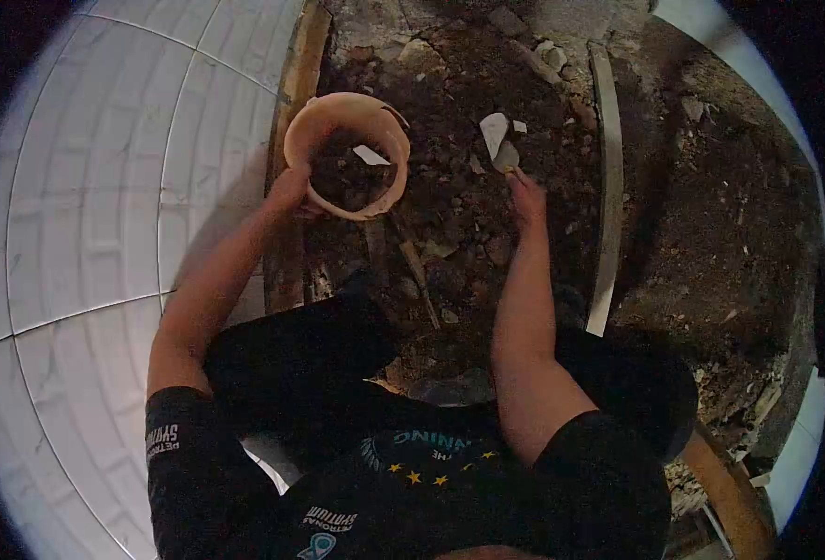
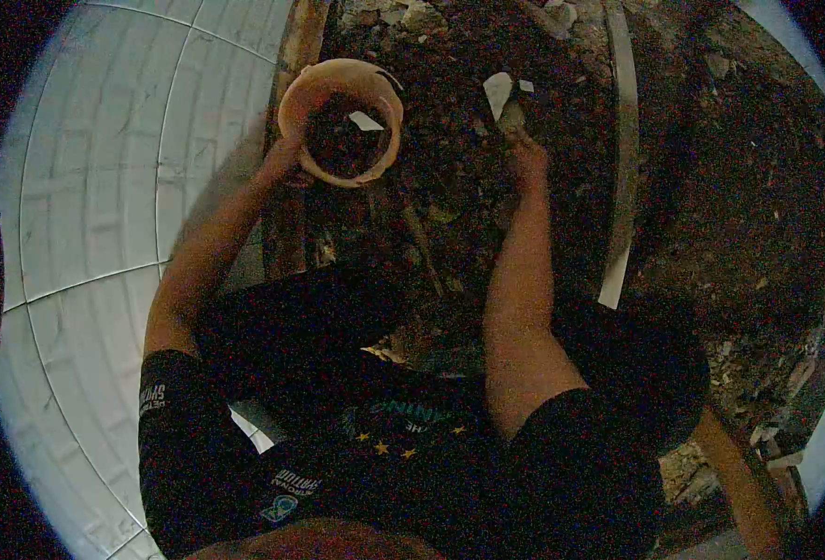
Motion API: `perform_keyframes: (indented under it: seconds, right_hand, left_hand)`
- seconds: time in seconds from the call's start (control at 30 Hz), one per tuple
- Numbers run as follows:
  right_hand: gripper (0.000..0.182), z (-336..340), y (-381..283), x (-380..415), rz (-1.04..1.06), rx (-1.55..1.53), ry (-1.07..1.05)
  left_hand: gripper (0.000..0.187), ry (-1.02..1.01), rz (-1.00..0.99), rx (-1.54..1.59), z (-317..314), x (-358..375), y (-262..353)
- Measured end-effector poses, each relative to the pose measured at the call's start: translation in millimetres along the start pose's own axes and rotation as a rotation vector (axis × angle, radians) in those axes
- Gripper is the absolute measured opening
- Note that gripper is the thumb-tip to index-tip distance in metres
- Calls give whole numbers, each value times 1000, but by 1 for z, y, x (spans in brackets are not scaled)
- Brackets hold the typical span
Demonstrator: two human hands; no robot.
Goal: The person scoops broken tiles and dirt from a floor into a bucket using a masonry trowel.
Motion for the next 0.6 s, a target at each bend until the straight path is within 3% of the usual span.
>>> perform_keyframes:
  seconds: [0.17,0.23,0.3,0.37,0.4,0.47,0.5,0.57,0.6]
  right_hand:
    - [44,10,-3,-1,58,55,-1]
    - [45,12,-13,-17,111,113,-37]
    - [45,6,-21,-20,170,170,-76]
    - [45,-4,-63,0,345,143,-50]
    - [46,-12,-87,23,225,75,-191]
    - [45,-30,-117,44,328,129,-253]
    - [43,-39,-130,53,428,183,-313]
    - [42,-49,-150,74,402,220,-331]
    - [41,-51,-153,79,377,256,-351]
  left_hand:
    - [46,38,-51,-73,-2,3,2]
    - [44,-5,40,86,-2,1,-2]
    - [42,47,22,9,-2,5,-1]
    - [41,93,-2,-67,2,-4,-5]
    - [39,93,-93,-62,5,-19,-16]
    - [38,91,-184,-56,6,-17,-12]
    - [37,12,-152,-110,2,3,4]
    - [36,-70,-118,-165,0,6,3]
    - [36,3,-422,-479,7,-9,-2]
Point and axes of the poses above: each hand's wrist, its own x-axis away from the middle knuckle, its own z-axis out of the back of the hand, y = z × x, the point moved 4 cm from there along -x, towards the middle knuckle, and after that the axes turned 3 degrees about y, right-handed, at the moved point
